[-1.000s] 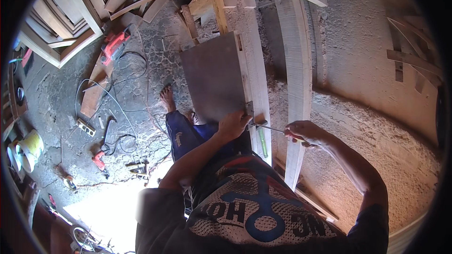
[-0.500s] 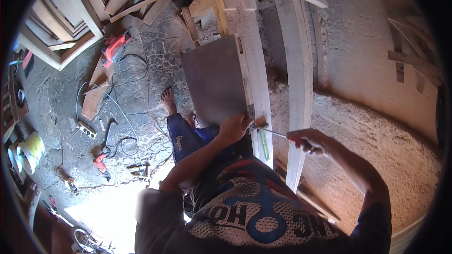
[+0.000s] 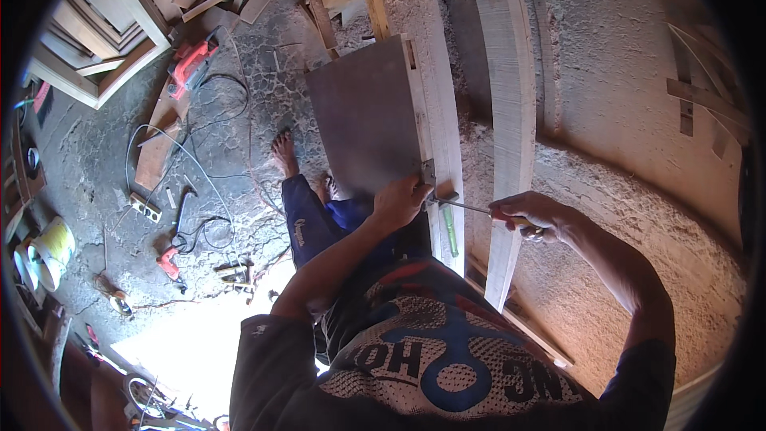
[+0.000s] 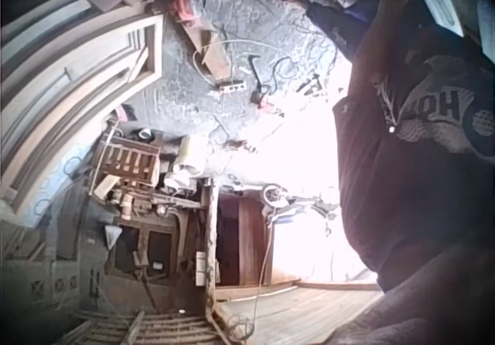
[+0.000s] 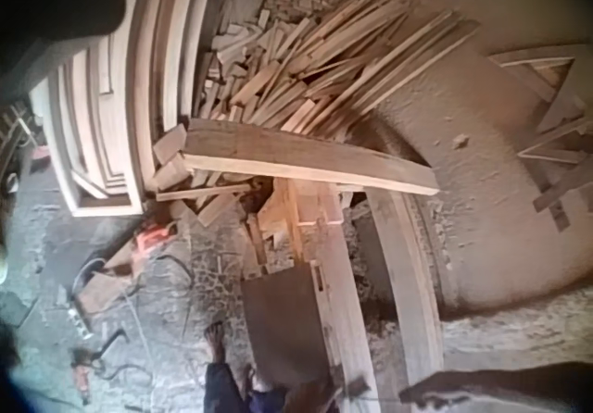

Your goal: The person uses a hammer and chisel to fit a metal hinge into a wooden frame, then secures it with a screwdriver. The person lifts and repositions the frame to continue assembly.

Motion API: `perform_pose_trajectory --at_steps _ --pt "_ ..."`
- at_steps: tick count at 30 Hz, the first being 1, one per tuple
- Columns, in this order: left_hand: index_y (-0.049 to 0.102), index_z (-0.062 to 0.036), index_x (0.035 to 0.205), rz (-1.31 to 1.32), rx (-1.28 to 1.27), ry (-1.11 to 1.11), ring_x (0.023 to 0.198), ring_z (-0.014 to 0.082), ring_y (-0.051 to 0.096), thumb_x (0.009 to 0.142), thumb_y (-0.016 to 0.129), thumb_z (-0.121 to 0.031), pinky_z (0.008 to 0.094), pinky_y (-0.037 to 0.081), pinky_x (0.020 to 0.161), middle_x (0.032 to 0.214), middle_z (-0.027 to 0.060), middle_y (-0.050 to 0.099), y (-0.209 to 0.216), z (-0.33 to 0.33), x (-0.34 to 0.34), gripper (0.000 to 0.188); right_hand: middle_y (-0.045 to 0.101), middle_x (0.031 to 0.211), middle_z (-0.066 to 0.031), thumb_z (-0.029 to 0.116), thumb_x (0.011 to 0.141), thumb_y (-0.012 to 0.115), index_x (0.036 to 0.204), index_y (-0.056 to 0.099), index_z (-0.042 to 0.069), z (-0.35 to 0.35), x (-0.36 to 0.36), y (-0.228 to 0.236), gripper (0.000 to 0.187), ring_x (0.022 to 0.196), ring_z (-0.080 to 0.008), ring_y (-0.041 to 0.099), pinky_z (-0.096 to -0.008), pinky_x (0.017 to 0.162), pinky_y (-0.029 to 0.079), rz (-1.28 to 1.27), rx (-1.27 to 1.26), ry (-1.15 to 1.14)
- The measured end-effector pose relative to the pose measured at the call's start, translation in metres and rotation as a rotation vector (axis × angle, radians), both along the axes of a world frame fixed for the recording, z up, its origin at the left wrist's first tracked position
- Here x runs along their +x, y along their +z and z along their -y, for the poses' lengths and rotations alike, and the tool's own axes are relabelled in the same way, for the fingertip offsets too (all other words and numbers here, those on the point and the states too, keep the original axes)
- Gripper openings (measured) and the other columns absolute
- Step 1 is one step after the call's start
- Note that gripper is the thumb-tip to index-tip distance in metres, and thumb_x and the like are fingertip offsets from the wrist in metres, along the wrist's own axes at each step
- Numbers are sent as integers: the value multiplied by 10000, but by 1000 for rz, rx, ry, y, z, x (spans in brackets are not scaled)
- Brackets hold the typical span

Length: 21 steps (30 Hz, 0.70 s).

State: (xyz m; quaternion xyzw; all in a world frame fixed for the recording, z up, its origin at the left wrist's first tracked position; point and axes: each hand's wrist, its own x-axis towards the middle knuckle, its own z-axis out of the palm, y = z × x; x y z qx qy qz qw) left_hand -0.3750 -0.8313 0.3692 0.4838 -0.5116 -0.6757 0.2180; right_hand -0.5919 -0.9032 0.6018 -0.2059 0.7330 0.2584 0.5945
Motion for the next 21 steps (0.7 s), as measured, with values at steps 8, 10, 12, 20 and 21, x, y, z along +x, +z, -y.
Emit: perform_pose_trajectory --at_steps 8,10,12,20,21 --pt "700 -60 977 -4 21 -15 802 388 701 967 631 -418 488 516 699 800 179 699 -2 8 0 364 698 913 -74 182 871 767 1288 615 51 -2 38 13 463 728 -141 662 -292 519 528 108 -303 1128" --pt "701 -61 975 -13 23 -15 797 391 700 967 632 -420 487 516 695 795 181 696 -3 8 1 365 681 903 -100 117 853 722 1218 612 73 -4 40 25 383 753 -191 686 -335 565 554 147 -478 1463" --pt "701 -59 970 -7 33 -6 798 394 701 967 632 -418 486 517 695 793 182 696 1 6 1 366 652 847 -90 96 838 710 1212 606 84 -2 42 30 389 758 -235 704 -357 613 579 183 -530 1669" --pt "705 -58 980 3 15 -24 844 396 705 960 637 -416 488 526 734 835 178 714 -5 7 -1 364 657 741 -33 287 1055 565 1298 681 122 -8 0 -4 316 486 -59 474 -231 391 380 -99 100 -255" --pt "706 -60 985 8 2 -14 849 394 705 959 637 -414 487 528 737 839 178 714 -4 6 -2 362 664 745 -39 290 1056 563 1301 681 124 -14 2 -3 319 481 -57 469 -226 386 374 -118 88 -260"
